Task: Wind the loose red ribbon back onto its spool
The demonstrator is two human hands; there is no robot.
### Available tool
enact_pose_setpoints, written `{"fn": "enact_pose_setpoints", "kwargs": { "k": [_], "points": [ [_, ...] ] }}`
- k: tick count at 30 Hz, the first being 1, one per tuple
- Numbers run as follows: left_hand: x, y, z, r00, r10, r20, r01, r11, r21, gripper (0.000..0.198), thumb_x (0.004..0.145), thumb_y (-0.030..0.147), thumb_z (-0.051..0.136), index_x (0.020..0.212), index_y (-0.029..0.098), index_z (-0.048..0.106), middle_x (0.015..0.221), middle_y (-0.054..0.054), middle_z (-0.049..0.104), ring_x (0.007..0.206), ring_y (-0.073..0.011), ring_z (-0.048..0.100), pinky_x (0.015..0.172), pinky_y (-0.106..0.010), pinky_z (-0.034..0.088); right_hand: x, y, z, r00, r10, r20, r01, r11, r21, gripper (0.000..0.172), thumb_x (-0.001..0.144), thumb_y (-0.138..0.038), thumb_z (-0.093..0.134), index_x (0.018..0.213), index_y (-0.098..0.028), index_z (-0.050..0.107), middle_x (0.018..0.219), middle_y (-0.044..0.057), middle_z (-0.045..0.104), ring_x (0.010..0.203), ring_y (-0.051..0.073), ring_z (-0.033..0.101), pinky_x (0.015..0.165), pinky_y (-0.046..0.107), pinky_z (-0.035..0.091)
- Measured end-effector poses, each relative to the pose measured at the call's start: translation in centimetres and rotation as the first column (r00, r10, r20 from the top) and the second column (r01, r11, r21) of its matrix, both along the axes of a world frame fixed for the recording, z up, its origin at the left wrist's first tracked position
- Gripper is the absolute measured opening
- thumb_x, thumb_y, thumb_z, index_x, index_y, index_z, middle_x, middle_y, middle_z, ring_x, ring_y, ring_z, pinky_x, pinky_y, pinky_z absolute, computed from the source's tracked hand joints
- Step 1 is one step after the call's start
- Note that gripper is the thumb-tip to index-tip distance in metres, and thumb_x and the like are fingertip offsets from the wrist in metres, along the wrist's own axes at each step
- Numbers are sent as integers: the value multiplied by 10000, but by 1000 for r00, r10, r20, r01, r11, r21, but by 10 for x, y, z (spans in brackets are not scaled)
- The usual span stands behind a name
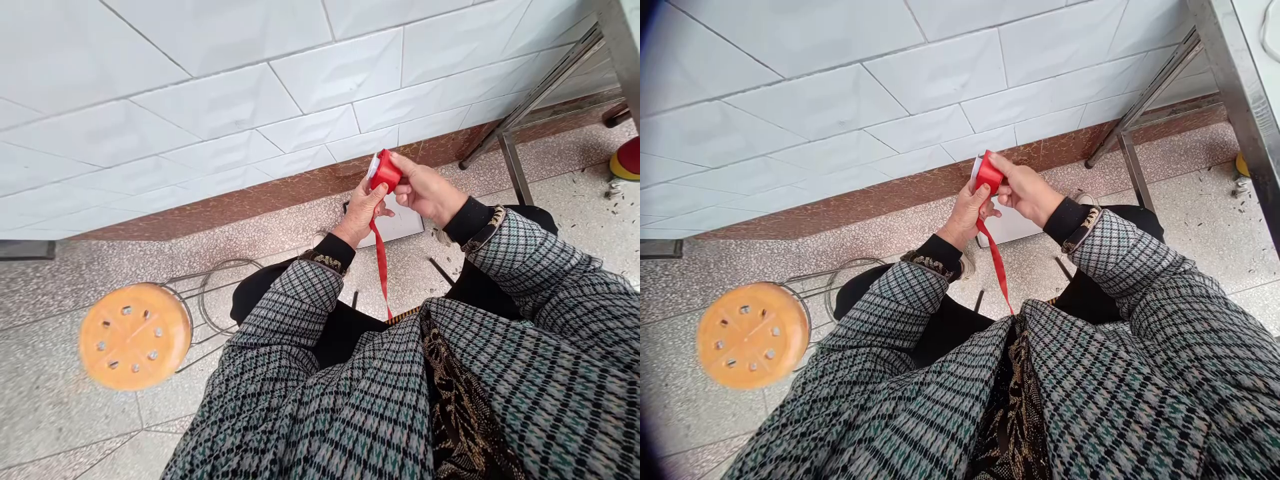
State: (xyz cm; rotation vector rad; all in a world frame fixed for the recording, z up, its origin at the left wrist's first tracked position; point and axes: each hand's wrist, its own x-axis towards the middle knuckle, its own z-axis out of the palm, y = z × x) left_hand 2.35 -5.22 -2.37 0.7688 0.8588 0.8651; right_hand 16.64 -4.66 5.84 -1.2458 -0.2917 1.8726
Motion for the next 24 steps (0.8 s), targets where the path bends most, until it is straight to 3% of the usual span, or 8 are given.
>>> {"fn": "enact_pose_setpoints", "kwargs": {
  "k": [4, 8, 15, 24],
  "points": [
    [2, -1, -1, 999, -1, -43, 2, 1000, 6, 709, 648, 658, 911, 1094, 233, 561, 572, 139, 438, 417, -37, 359, 536, -255, 587, -5, -3, -3, 996, -25, 90, 22, 999, 38, 261, 976, -393, 768, 953, -205, 589, 547, -85, 441, 415, 56, 287, 358, 181, 282],
    [-3, 2, -2, 994, -51, -96, 59, 995, 76, 697, 691, 616, 904, 1167, 212, 593, 621, 121, 477, 431, -26, 361, 566, -258, 609, 7, 9, -3, 998, -26, 53, 27, 1000, -5, 230, 1009, -363, 721, 929, -206, 573, 547, -95, 410, 404, 43, 211, 344, 173, 223],
    [-6, 8, -3, 992, -59, -111, 79, 979, 186, 793, 631, 603, 942, 1217, 197, 593, 822, 34, 642, 563, -57, 551, 546, -219, 587, 16, 15, -1, 999, 41, 4, -40, 995, -94, 212, 1007, -320, 721, 922, -204, 566, 570, -94, 429, 399, 26, 191, 338, 158, 213],
    [-4, 4, -4, 995, -27, -96, 32, 998, 58, 610, 733, 619, 877, 1085, 215, 584, 616, 117, 474, 422, -29, 359, 545, -248, 602, -4, -4, 2, 990, 11, 140, -19, 998, 59, 303, 952, -397, 802, 875, -191, 593, 564, -74, 493, 420, 47, 323, 381, 175, 326]
  ]
}}
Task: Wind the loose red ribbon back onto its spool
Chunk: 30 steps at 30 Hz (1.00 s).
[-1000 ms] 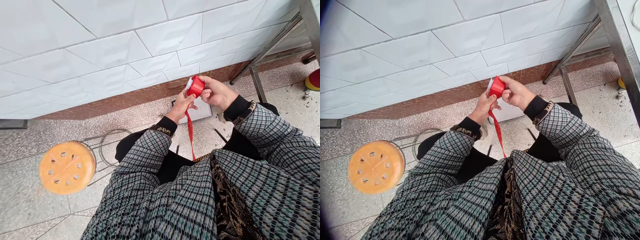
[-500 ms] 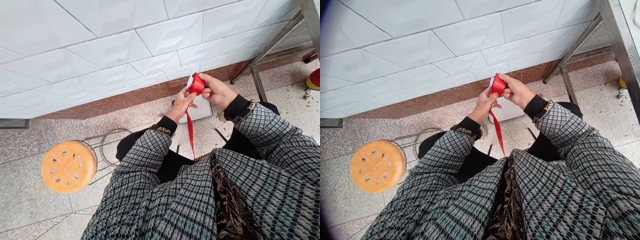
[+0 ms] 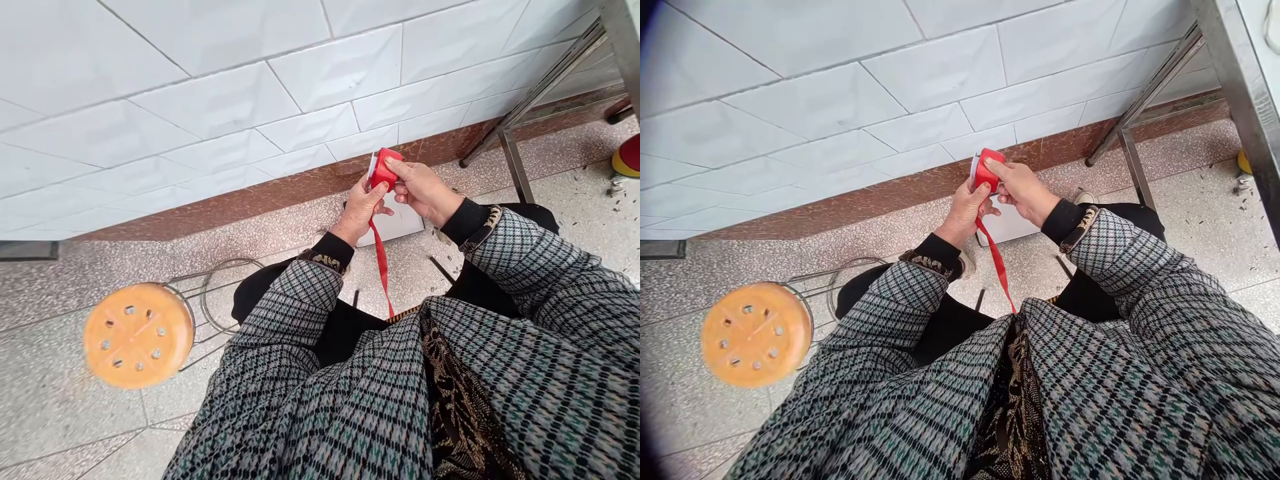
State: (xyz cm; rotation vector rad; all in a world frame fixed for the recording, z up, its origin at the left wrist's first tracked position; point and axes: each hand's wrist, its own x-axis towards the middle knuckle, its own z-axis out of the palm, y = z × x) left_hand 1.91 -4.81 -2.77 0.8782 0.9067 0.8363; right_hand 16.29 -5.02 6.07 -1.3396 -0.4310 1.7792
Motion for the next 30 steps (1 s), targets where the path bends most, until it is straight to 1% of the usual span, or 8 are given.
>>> {"fn": "enact_pose_setpoints", "kwargs": {
  "k": [5, 8, 11, 14, 19, 23, 25, 30],
  "points": [
    [0, -1, 6, 999, -30, -20, 31, 999, 27, 648, 700, 587, 909, 1131, 198, 620, 637, 106, 482, 454, -42, 407, 562, -264, 620, 12, 11, -2, 998, -42, -53, 38, 997, -68, 267, 982, -392, 759, 910, -209, 578, 542, -93, 450, 392, 39, 240, 347, 173, 247],
    [0, -1, 10, 999, -26, -29, 27, 999, 27, 692, 649, 578, 942, 1138, 203, 629, 650, 90, 516, 483, -51, 443, 566, -255, 617, 19, 16, -3, 995, -17, -103, 7, 995, -104, 259, 963, -393, 777, 953, -221, 584, 555, -95, 454, 386, 32, 218, 332, 174, 221],
    [-1, -2, 10, 1000, -27, -10, 28, 999, 30, 715, 633, 573, 952, 1154, 215, 617, 647, 101, 507, 457, -39, 406, 564, -255, 609, 20, 16, -3, 992, 7, -129, -24, 991, -128, 265, 951, -395, 791, 983, -222, 593, 558, -97, 440, 389, 32, 228, 331, 175, 223],
    [-1, -2, 8, 999, -36, 11, 36, 999, 3, 683, 655, 577, 939, 1128, 224, 597, 628, 119, 476, 426, -28, 355, 556, -259, 601, 16, 12, -2, 992, 10, -123, -24, 993, -115, 286, 954, -435, 786, 986, -222, 599, 557, -95, 431, 393, 39, 250, 338, 180, 237],
    [1, -3, 5, 1000, -8, 19, 9, 998, -60, 602, 711, 631, 884, 1026, 230, 564, 548, 139, 398, 413, -38, 337, 542, -253, 591, 3, 0, -2, 998, -15, -55, 15, 1000, -8, 297, 969, -463, 767, 943, -216, 604, 564, -78, 452, 424, 57, 328, 377, 183, 319],
    [2, -4, 8, 1000, -10, 24, 10, 1000, -22, 629, 691, 607, 908, 1055, 213, 580, 583, 132, 442, 428, -34, 352, 550, -262, 611, 4, 2, -3, 997, -54, -52, 52, 998, -39, 261, 1009, -407, 722, 915, -216, 571, 549, -92, 413, 407, 47, 272, 365, 173, 269],
    [2, -4, 9, 1000, -11, 16, 11, 1000, 15, 652, 670, 591, 928, 1071, 199, 596, 616, 118, 476, 449, -33, 385, 559, -261, 620, 9, 8, -2, 996, -31, -79, 25, 997, -75, 250, 1009, -388, 718, 918, -219, 558, 551, -97, 408, 395, 40, 236, 353, 175, 227],
    [1, 0, 7, 1000, -19, -22, 20, 997, 74, 712, 619, 578, 953, 1108, 192, 608, 801, 32, 624, 609, -71, 572, 555, -220, 601, 19, 15, 0, 995, 14, -104, -27, 991, -128, 236, 1011, -362, 705, 920, -218, 541, 557, -96, 427, 389, 30, 189, 331, 169, 179]
  ]
}}
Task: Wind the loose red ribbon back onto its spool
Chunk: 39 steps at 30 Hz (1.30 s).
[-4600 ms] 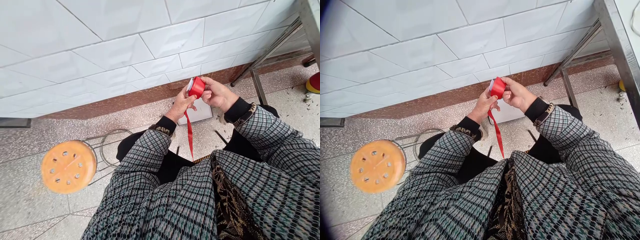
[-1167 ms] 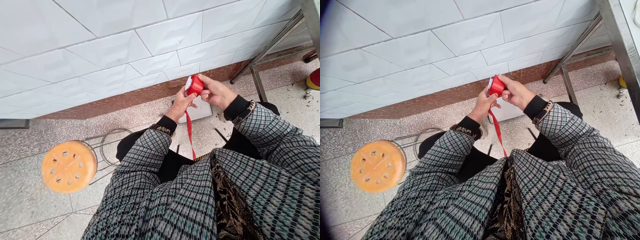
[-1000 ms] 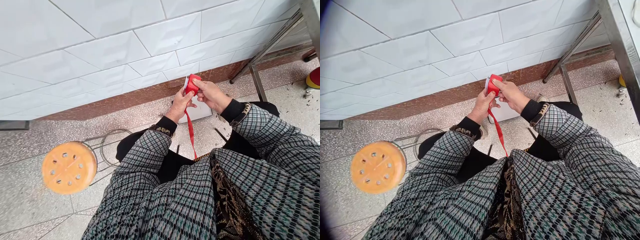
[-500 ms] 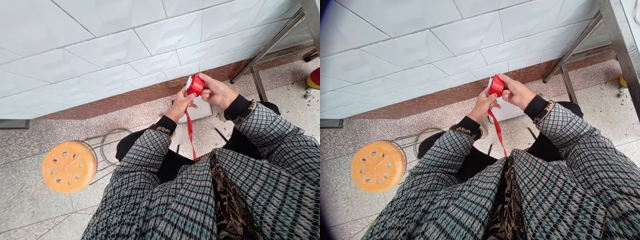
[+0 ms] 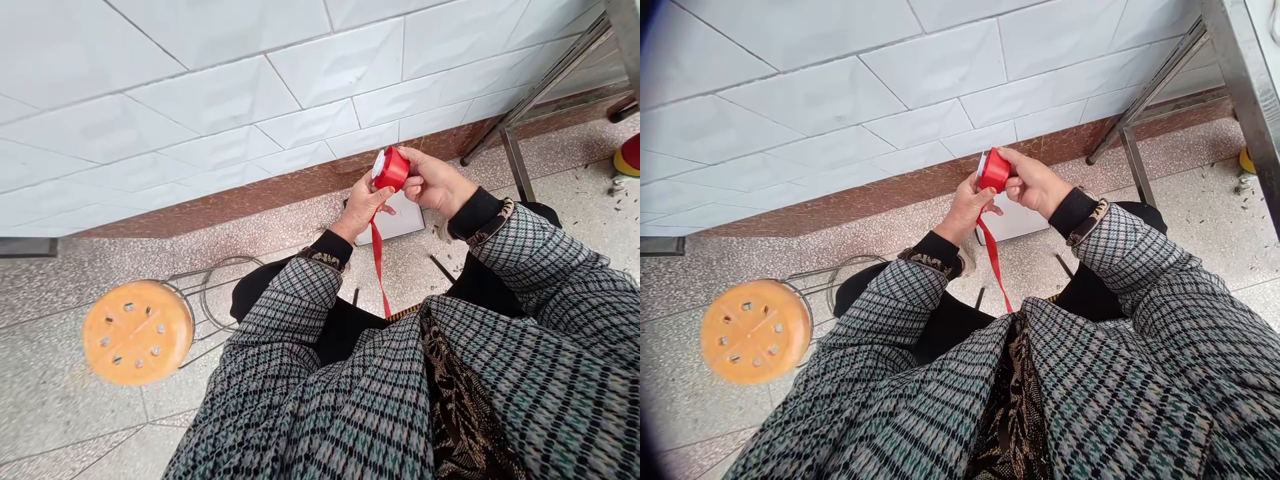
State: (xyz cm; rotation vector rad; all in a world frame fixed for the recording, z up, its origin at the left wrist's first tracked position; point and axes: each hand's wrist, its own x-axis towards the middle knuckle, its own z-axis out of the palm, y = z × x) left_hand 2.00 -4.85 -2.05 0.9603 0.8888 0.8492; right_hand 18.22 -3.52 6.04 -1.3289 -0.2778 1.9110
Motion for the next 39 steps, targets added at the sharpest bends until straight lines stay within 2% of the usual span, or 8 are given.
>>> {"fn": "enact_pose_setpoints", "kwargs": {
  "k": [3, 9, 12, 18, 22, 28, 34, 39],
  "points": [
    [1, 0, -2, 1000, 10, 11, -10, 1000, -11, 691, 639, 566, 943, 1113, 198, 601, 793, 38, 616, 606, -72, 573, 554, -220, 599, -2, -1, 0, 1000, 12, -9, -12, 1000, -13, 235, 1005, -376, 715, 936, -218, 555, 548, -98, 418, 389, 32, 190, 331, 168, 185],
    [3, -3, -5, 999, 35, -8, -36, 994, -105, 591, 722, 577, 895, 1062, 200, 593, 631, 105, 492, 454, -36, 403, 550, -249, 615, -15, -12, -5, 998, 3, 61, -8, 997, 80, 278, 966, -433, 770, 946, -216, 598, 545, -75, 461, 405, 56, 300, 354, 186, 277],
    [2, -3, -5, 999, 35, 7, -35, 996, -80, 643, 676, 591, 920, 1075, 192, 613, 672, 80, 539, 494, -51, 457, 545, -252, 622, -14, -11, -6, 998, -25, 58, 21, 998, 61, 252, 985, -393, 749, 923, -214, 583, 534, -85, 433, 399, 51, 270, 354, 179, 270],
    [-1, 1, -2, 1000, -1, -22, 1, 1000, 0, 733, 618, 529, 963, 1179, 196, 630, 931, -30, 697, 777, -127, 671, 585, -212, 612, 0, 1, 2, 1000, -4, -5, 4, 999, -42, 169, 999, -319, 715, 967, -214, 586, 584, -79, 464, 406, 37, 221, 348, 170, 241],
    [-2, 2, -5, 1000, -3, -1, 3, 1000, -31, 726, 637, 523, 956, 1195, 209, 615, 876, -10, 689, 729, -118, 670, 584, -213, 607, -2, -1, 3, 999, 34, 5, -34, 999, -41, 216, 973, -354, 762, 974, -215, 597, 584, -84, 453, 409, 31, 219, 353, 167, 242],
    [2, -1, -8, 997, 77, 9, -75, 992, -98, 627, 698, 532, 926, 1123, 202, 604, 757, 33, 647, 580, -78, 608, 564, -223, 605, -17, -15, -4, 1000, -4, 31, 1, 996, 87, 266, 948, -395, 805, 934, -208, 616, 596, -63, 510, 419, 40, 305, 375, 174, 313],
    [1, 0, -5, 997, 63, -38, -63, 998, -7, 672, 639, 545, 954, 1112, 186, 639, 873, -21, 695, 737, -122, 670, 562, -212, 607, -4, -2, 1, 1000, 1, -7, -1, 1000, 2, 237, 977, -360, 764, 933, -218, 579, 565, -93, 431, 393, 21, 199, 339, 155, 204],
    [-1, 1, -5, 999, 20, -28, -20, 1000, 8, 716, 617, 568, 956, 1121, 190, 616, 916, -29, 681, 778, -136, 675, 555, -213, 603, 1, 2, 5, 999, 31, -40, -33, 998, -58, 236, 994, -364, 740, 921, -208, 579, 572, -78, 464, 403, 35, 203, 328, 165, 218]
  ]
}}
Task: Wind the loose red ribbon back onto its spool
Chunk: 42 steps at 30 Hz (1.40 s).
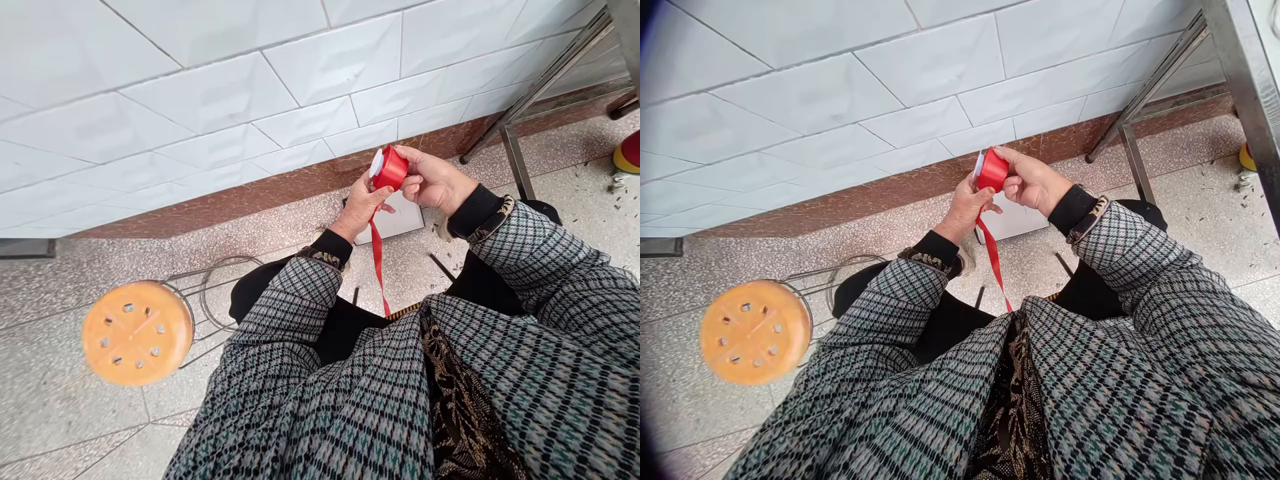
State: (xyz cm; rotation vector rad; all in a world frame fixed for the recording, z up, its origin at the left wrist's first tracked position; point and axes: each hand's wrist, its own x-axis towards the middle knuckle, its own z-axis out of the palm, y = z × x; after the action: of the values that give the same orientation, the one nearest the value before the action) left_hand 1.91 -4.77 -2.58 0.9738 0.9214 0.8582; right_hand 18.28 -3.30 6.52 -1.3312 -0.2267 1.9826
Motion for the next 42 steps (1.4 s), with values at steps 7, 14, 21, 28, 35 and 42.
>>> {"fn": "enact_pose_setpoints", "kwargs": {
  "k": [7, 14, 21, 28, 35, 42],
  "points": [
    [1, -3, -3, 999, 9, 49, -7, 999, -41, 665, 688, 612, 905, 1091, 206, 566, 715, 83, 541, 465, -29, 405, 557, -262, 620, -14, -15, -8, 997, -25, 67, 16, 990, 138, 281, 963, -377, 790, 874, -200, 590, 557, -71, 475, 406, 45, 277, 357, 180, 293],
    [-2, 1, -8, 999, -47, -19, 49, 990, 131, 769, 623, 646, 923, 1147, 201, 578, 985, -52, 685, 802, -152, 683, 570, -239, 607, 1, -1, -3, 998, 56, -16, -55, 998, 32, 238, 982, -357, 763, 934, -198, 593, 573, -84, 470, 400, 28, 189, 335, 175, 210],
    [-1, 0, -6, 1000, 7, -29, -5, 998, 55, 634, 735, 628, 864, 1121, 212, 581, 755, 36, 589, 580, -87, 571, 562, -252, 609, -8, -10, 0, 995, 46, 86, -57, 990, 132, 276, 987, -373, 761, 885, -195, 577, 549, -82, 450, 412, 42, 232, 350, 181, 233],
    [0, 1, -4, 1000, -9, -10, 10, 999, 51, 692, 638, 576, 940, 1097, 198, 588, 914, -36, 675, 758, -135, 666, 574, -234, 615, 1, 0, -4, 995, 60, 74, -68, 991, 117, 234, 1001, -363, 735, 928, -200, 584, 554, -86, 459, 394, 36, 182, 334, 191, 174],
    [0, -1, -3, 999, 15, -38, -14, 999, 32, 604, 744, 609, 857, 1076, 193, 571, 846, -20, 662, 727, -131, 678, 580, -251, 627, -5, -8, -2, 994, 51, 97, -66, 985, 159, 288, 940, -406, 816, 964, -203, 613, 541, -88, 448, 405, 49, 278, 357, 199, 252],
    [0, -1, -6, 999, -8, -39, 11, 996, 86, 695, 679, 634, 894, 1107, 191, 573, 921, -42, 688, 797, -150, 702, 582, -242, 629, 0, -3, -4, 993, 98, 60, -104, 989, 103, 302, 961, -438, 784, 943, -205, 592, 545, -96, 442, 399, 38, 204, 340, 189, 202]
  ]
}}
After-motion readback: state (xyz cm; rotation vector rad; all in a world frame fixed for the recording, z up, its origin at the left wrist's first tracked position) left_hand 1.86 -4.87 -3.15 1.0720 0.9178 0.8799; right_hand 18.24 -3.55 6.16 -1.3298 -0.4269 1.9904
